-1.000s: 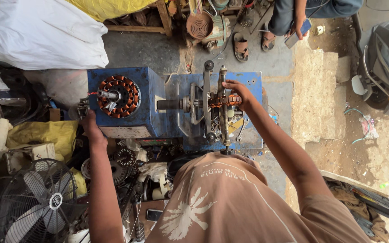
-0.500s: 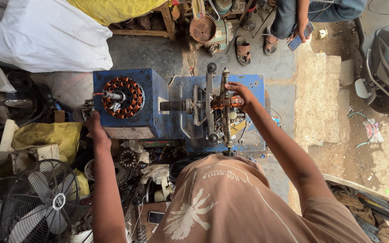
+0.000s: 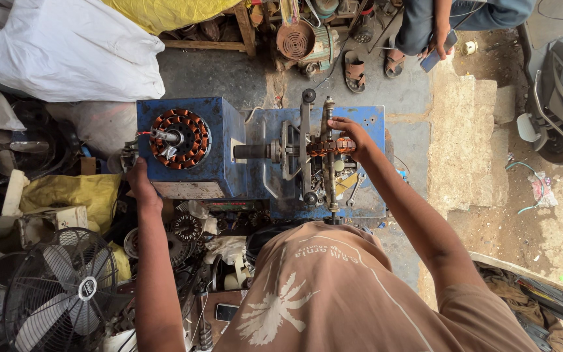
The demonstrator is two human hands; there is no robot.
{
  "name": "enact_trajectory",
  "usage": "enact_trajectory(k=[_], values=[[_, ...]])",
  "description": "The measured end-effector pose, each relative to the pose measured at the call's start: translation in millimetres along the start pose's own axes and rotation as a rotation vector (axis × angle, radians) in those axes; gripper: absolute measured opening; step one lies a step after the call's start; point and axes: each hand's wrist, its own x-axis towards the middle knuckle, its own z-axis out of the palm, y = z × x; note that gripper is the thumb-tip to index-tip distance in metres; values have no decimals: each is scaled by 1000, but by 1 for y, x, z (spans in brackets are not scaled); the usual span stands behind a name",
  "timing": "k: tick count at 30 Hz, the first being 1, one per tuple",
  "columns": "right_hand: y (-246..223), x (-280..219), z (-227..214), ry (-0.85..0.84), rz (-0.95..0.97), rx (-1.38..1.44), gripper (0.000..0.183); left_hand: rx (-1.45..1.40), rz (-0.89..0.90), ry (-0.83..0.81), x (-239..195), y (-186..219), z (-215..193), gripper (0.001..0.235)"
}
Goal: The person winds copper wire around the poles of a motor stator by hand while using a mechanical winding machine, occasionally pulling and positioning the wire segments.
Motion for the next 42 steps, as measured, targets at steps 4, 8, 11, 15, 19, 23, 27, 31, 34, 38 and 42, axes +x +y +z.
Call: enact_trajectory(k=[4, 8, 11, 15, 19, 23, 27, 31, 34, 38, 42], values=[[-2, -4, 1, 0, 6, 4, 71, 4, -10, -11, 2, -3, -3, 32], [-1, -2, 0, 6, 13, 5, 71, -20, -2, -18, 2, -6, -5, 30], [2, 2, -3, -12, 2, 22, 70, -8, 7, -45, 0, -4, -4, 32], [2, 3, -3, -8, 6, 18, 69, -13, 7, -26, -3, 4, 4, 34], [2, 2, -2, 0, 1, 12, 70, 20, 9, -33, -5, 10, 7, 38], [1, 0, -1, -13, -6, 13, 70, 26, 12, -54, -6, 10, 7, 40], [-3, -5, 2, 3, 12, 22, 70, 22, 21, -41, -6, 10, 8, 38], [-2, -4, 1, -18, 0, 33, 73, 25, 25, -20, -5, 9, 7, 36], [7, 10, -9, 8, 8, 27, 64, 13, 30, 4, -1, -2, 0, 34], [37, 37, -32, 305, -21, 306, 52, 46, 108, 117, 10, -26, -14, 34], [102, 24, -30, 778, -481, -90, 47, 36, 185, 128, 17, -31, -15, 38]])
